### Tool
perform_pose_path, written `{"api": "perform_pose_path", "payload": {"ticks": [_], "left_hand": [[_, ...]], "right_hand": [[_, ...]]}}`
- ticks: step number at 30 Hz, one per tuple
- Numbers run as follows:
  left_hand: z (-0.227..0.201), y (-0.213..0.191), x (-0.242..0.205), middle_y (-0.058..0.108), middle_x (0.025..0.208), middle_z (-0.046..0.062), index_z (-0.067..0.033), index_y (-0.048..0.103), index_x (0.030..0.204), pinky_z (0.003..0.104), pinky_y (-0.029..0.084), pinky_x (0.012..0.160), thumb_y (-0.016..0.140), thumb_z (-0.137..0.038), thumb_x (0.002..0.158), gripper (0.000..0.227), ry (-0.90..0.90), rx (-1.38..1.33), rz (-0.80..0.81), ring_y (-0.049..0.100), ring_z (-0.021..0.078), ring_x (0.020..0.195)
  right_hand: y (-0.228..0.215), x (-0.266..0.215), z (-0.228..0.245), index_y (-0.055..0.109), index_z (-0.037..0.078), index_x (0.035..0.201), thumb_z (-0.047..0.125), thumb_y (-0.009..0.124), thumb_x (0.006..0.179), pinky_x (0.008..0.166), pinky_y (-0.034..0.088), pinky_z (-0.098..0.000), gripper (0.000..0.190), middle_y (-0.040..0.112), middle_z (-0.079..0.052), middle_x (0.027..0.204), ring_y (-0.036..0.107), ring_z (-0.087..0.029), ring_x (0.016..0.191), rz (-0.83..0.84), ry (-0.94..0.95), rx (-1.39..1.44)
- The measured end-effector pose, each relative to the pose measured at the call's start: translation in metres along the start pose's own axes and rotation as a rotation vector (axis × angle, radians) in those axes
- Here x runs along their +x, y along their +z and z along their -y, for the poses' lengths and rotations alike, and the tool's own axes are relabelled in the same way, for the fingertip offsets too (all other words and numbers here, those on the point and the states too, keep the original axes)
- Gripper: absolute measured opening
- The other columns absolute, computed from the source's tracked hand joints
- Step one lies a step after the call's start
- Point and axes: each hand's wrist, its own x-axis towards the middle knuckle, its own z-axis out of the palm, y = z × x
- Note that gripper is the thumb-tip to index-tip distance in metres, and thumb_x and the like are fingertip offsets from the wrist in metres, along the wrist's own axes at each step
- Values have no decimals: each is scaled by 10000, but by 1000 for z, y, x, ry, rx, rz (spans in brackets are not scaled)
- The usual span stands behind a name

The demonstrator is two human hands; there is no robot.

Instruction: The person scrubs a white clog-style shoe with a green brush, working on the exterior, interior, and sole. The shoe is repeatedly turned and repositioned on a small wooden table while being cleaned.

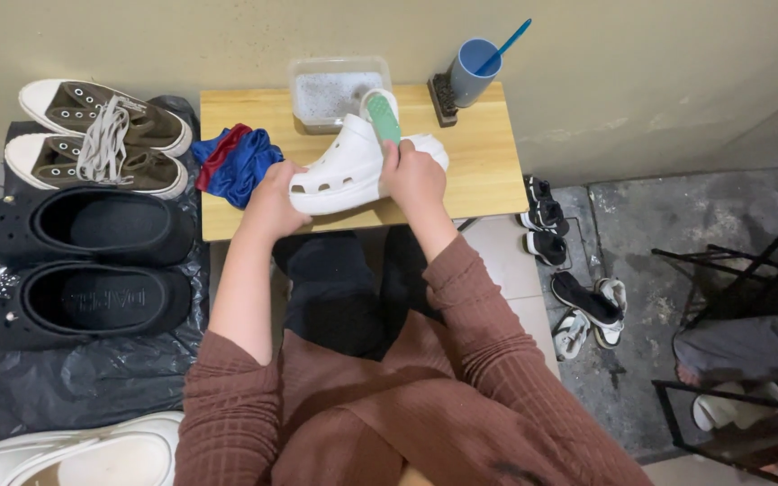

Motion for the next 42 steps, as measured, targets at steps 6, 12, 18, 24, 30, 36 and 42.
{"api": "perform_pose_path", "payload": {"ticks": [6,12,18,24,30,36,42], "left_hand": [[2,3,6,563,1365,142,-226,564,1292,499,502,1062,914,-221,545,825,-38,-11,-6,620,402,1233],[-10,-7,-1,560,1367,158,-216,560,1304,511,504,1058,907,-226,560,821,-53,-15,10,615,418,1235],[-16,-9,0,553,1371,155,-206,550,1305,496,494,1078,887,-233,573,806,-87,-17,35,614,400,1243],[-25,-11,-4,554,1367,150,-201,560,1304,490,511,1061,879,-213,569,801,-98,-11,21,628,401,1226],[-25,-14,-4,569,1325,174,-183,563,1309,495,510,1049,905,-231,566,819,-57,-2,14,629,423,1209],[-14,-5,0,549,1323,192,-157,571,1268,515,522,1028,915,-215,543,805,-25,-17,-14,631,453,1187],[-13,-8,7,543,1303,213,-133,567,1269,523,514,1030,926,-233,538,821,-45,11,22,619,468,1192]], "right_hand": [[21,-41,37,607,109,936,482,376,1049,703,587,-569,453,708,-210,723,751,-441,772,99,-95,-35],[-7,-57,-1,618,75,890,432,400,1052,653,562,-592,449,707,-222,690,738,-466,729,81,-231,-13],[18,-44,-90,628,100,859,431,479,1048,635,574,-543,409,681,-211,654,737,-430,695,-148,-17,-118],[29,-49,-96,641,37,867,351,460,1050,671,567,-587,406,676,-271,690,725,-483,751,-108,140,-2],[11,-100,-22,655,135,794,360,507,1016,546,572,-485,349,678,-164,604,728,-370,586,-137,-257,-134],[21,-26,-107,670,82,906,451,487,1035,689,572,-563,432,696,-247,720,730,-460,772,-131,77,-50],[-6,-77,-14,657,94,847,415,434,1048,657,586,-538,440,698,-200,692,747,-415,728,7,-102,-37]]}}
